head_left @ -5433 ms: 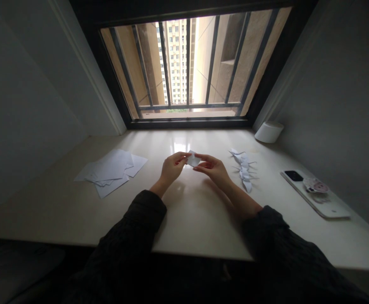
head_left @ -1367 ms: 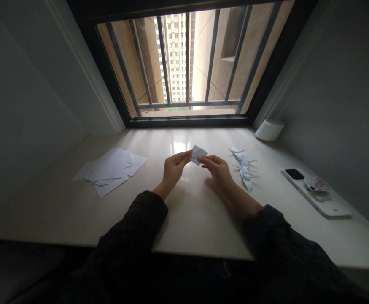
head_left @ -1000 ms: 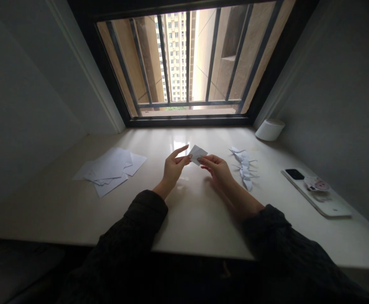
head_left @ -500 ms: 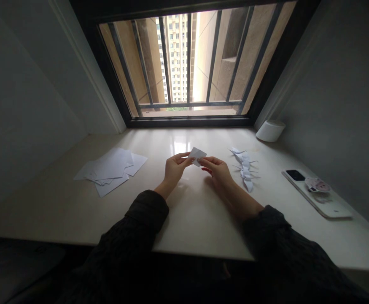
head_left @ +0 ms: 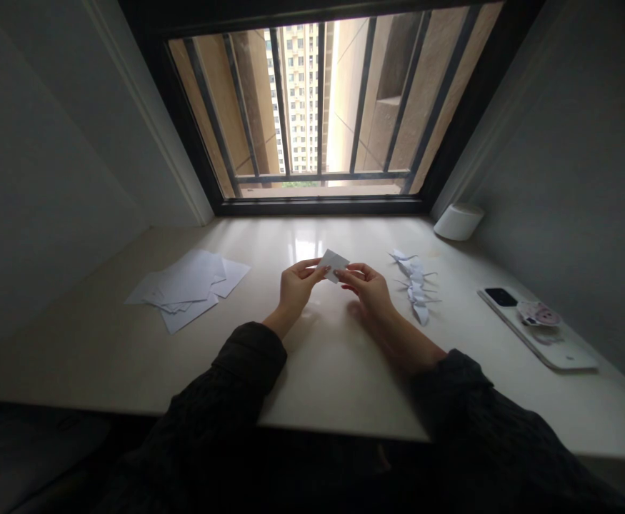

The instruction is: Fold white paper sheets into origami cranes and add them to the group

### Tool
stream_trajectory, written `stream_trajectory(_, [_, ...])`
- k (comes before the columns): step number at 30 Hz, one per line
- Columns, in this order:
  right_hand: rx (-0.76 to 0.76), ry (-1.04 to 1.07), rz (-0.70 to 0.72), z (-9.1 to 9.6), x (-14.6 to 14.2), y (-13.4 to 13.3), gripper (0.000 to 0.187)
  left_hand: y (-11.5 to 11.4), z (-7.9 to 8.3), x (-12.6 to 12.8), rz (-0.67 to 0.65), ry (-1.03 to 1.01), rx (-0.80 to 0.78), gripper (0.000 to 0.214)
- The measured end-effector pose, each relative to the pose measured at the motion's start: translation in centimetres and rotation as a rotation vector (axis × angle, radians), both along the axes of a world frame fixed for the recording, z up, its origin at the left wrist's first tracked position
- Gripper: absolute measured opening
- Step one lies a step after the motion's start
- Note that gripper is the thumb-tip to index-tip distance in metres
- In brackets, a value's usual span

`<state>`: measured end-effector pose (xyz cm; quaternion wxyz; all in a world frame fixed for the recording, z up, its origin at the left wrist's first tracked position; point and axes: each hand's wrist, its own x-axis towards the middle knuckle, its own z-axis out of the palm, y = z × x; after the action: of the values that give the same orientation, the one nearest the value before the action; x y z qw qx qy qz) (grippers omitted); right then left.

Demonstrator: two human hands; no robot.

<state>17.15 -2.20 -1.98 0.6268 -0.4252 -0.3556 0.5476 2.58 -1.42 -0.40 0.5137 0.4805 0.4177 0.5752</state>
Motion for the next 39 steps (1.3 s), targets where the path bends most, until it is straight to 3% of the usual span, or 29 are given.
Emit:
stream_trajectory(8, [0.070, -0.057, -0.012, -0.59, 0.24, 0.57, 0.041, 0.31, -0.48, -0.05, -0.007, 0.010, -0.009, 0.042])
stream_trajectory(16, [0.155, -0.073, -0.045, -0.24, 0.00, 0.33, 0.046, -0.01, -0.28, -0.26, -0.024, 0.165, 0.083, 0.055])
stream_trajectory(22, [0.195, -0.112, -0.045, -0.35, -0.11, 0.34, 0.047, 0.48, -0.75, -0.56, -0.015, 0.212, 0.062, 0.052])
stream_trajectory(32, [0.166, -0.144, -0.112, -0.49, 0.57, 0.88, 0.046, 0.82, -0.82, -0.36, -0.231, 0.009, -0.085, 0.056])
stream_trajectory(36, [0.173, -0.129, -0.066, -0.41, 0.24, 0.65, 0.041, 0.71, -0.84, -0.31, -0.198, -0.031, -0.102, 0.056])
stream_trajectory(39, [0.176, -0.091, -0.010, -0.38, 0.03, 0.57, 0.050, 0.55, -0.90, -0.12, -0.171, -0.061, -0.108, 0.057])
